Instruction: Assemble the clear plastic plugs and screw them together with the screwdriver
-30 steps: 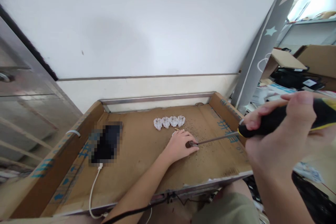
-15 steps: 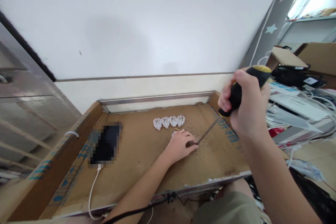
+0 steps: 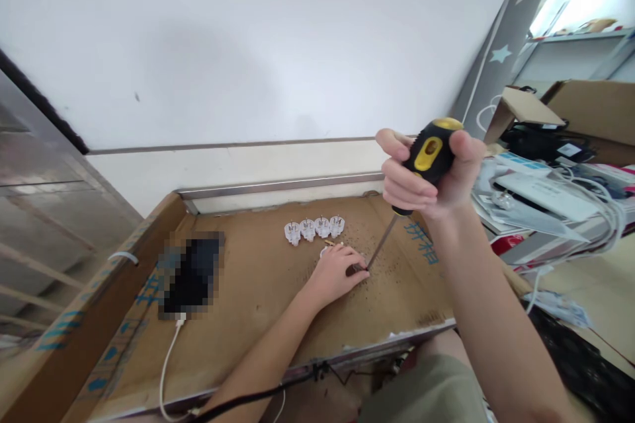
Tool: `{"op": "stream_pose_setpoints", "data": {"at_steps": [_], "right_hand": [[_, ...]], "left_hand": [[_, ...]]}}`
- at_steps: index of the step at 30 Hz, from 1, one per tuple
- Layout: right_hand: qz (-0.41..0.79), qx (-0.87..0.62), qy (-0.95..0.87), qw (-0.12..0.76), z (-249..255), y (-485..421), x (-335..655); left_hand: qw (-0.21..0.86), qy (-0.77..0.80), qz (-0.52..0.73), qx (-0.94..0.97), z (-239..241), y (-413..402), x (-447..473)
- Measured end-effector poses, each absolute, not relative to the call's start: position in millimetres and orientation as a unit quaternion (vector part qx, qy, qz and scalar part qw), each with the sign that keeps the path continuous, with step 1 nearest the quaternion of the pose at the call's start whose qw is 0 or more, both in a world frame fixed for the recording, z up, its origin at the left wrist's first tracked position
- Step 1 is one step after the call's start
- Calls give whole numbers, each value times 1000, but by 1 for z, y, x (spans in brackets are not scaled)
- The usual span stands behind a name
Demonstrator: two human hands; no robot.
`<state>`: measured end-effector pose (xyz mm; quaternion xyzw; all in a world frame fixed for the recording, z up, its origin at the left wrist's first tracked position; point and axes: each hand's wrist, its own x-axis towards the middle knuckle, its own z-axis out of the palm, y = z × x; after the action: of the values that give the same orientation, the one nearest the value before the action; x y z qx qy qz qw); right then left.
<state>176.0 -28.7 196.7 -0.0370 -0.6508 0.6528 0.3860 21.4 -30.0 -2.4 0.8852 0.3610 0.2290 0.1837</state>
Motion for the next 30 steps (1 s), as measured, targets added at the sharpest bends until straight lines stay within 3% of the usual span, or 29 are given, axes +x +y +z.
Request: {"op": "stream_pose_setpoints", "data": {"at_steps": [4,7,10,15,17,20,22,25,27,30], "right_hand": [[567,-140,-643,495,193,-22,171],[343,-330,-671,568,198,-31,167],[203,-377,-702,569,205,-44,167],[363,-243,-617,655,207,-53,173],[462,-180,-624,604,206,-50,179],[589,-36,-670,451,207,-45,186],[560,-76,-696,443,209,-45,187],[316,-301,-707,556,211,-51,181],[168,-368,-692,598,210,-57,177],[207,-311,-661,650,208,-63,175]], "left_hand": [[187,366,224,883,-3,-30,21],[190,369,220,883,-2,-30,21],[196,369,218,882,-1,-30,21],[201,371,218,880,-1,-29,21],[202,370,225,878,-3,-28,21],[208,365,241,875,-5,-28,21],[214,365,245,873,-5,-27,21],[221,369,242,870,-4,-27,21],[222,374,240,868,-3,-27,22],[220,381,234,867,-2,-28,22]]}}
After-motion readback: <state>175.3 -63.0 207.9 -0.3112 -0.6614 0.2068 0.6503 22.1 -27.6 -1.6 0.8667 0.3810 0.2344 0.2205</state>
